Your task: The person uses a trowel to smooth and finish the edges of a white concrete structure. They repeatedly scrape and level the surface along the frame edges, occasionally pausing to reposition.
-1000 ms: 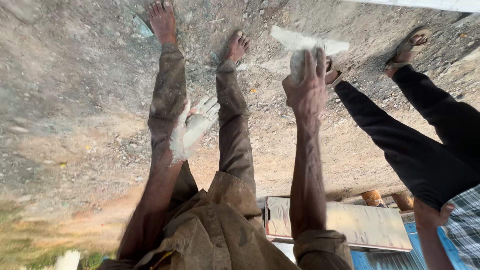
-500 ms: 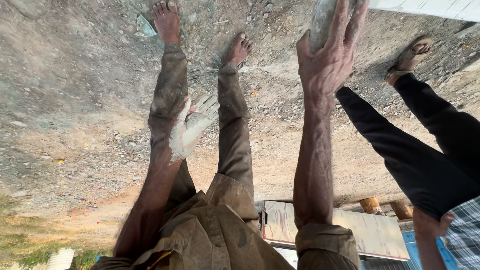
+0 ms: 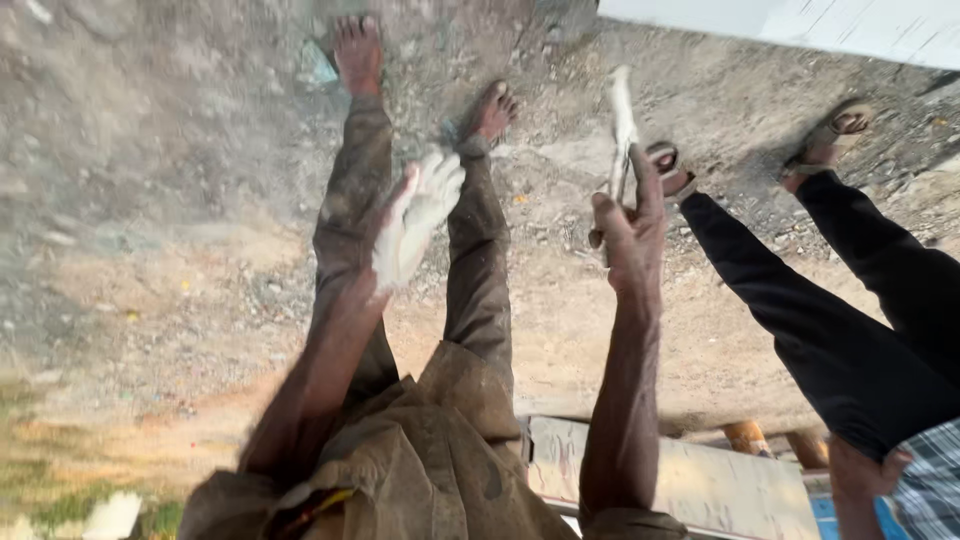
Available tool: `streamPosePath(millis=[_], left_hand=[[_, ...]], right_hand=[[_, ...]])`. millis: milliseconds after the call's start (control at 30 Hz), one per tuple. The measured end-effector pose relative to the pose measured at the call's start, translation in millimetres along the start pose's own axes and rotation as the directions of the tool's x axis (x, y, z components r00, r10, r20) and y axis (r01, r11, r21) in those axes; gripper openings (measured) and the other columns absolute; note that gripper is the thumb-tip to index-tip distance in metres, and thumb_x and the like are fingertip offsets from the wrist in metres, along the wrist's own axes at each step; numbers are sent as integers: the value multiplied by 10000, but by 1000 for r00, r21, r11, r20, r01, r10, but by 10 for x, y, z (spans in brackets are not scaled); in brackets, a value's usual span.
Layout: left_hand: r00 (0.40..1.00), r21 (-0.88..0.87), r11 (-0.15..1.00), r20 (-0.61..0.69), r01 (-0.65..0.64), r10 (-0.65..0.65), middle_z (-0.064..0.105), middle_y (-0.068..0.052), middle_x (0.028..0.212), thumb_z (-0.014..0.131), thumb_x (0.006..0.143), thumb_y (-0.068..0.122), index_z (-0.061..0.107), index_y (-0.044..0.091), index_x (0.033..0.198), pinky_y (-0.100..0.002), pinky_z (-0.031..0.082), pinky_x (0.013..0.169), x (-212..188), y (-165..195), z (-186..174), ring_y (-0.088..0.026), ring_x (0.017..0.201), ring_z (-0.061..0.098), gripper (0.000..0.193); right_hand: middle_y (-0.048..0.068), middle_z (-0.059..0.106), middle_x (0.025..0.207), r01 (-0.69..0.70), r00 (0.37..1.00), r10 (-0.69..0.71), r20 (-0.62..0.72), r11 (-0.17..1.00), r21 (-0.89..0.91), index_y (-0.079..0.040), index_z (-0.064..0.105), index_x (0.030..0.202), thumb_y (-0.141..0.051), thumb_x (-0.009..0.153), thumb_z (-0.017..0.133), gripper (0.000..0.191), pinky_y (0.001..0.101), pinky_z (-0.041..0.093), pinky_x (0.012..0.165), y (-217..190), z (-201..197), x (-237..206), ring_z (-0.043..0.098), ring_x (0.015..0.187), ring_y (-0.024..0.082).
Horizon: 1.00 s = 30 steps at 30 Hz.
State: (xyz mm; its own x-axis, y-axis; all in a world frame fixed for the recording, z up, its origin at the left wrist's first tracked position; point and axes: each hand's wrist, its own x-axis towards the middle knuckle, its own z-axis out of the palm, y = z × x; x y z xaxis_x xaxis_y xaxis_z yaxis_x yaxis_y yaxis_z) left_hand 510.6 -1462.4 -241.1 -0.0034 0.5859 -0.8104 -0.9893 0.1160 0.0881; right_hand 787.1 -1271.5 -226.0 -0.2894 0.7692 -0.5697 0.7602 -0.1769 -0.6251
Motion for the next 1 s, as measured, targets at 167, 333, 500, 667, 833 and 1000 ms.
streamPosePath(millis=[167,333,500,667,833,1000], left_hand=[[933,-385,872,304,303,-190,411,-264,1678,487,1131,594,263,-70,1661,-537,315,1399,273,-22,292,-409,1536,465,879],[959,-703,659,260,268,-113,391,-267,1678,387,1081,726,320,-63,1622,-495,324,1236,314,-475,805,-441,1530,419,958],[954,-628,778,227,-10,196,344,-224,1751,332,1130,694,392,-36,1660,-581,183,1391,413,-710,1174,-383,1634,331,905],[765,-409,891,503,-199,402,418,-208,1725,303,1205,703,424,-26,1667,-482,211,1388,374,-314,1250,-331,1602,365,872],[881,-419,905,398,-72,254,344,-264,1765,373,1156,634,386,-47,1668,-510,187,1404,404,-145,1178,-397,1650,303,851],[963,-427,901,207,-69,172,290,-268,1781,435,1139,582,357,-49,1648,-532,176,1418,78,-378,638,-428,1666,277,814]], right_hand=[[221,622,1324,-202,975,90,205,750,630,-53,519,1582,-186,942,711,682,433,679,781,41,-218,-723,681,1055,337],[191,705,1196,-177,944,-76,320,704,687,-82,580,1538,-159,963,673,587,426,724,811,-284,-16,-1040,748,975,286],[252,375,1677,337,901,-294,318,938,-86,-71,482,1583,-168,820,741,812,533,417,1267,-788,-71,-1092,392,1559,408],[184,340,1749,347,852,-228,472,920,-181,-29,450,1648,-113,902,671,783,585,432,1253,-549,-622,-584,367,1610,426],[299,427,1670,534,844,-452,288,664,-524,-51,470,1639,-101,1103,634,563,459,642,998,-431,-1477,419,576,1503,442],[149,490,1772,567,823,-219,524,327,-756,-186,586,1678,-191,982,825,736,538,637,1077,-890,-2346,1150,657,1379,397]])
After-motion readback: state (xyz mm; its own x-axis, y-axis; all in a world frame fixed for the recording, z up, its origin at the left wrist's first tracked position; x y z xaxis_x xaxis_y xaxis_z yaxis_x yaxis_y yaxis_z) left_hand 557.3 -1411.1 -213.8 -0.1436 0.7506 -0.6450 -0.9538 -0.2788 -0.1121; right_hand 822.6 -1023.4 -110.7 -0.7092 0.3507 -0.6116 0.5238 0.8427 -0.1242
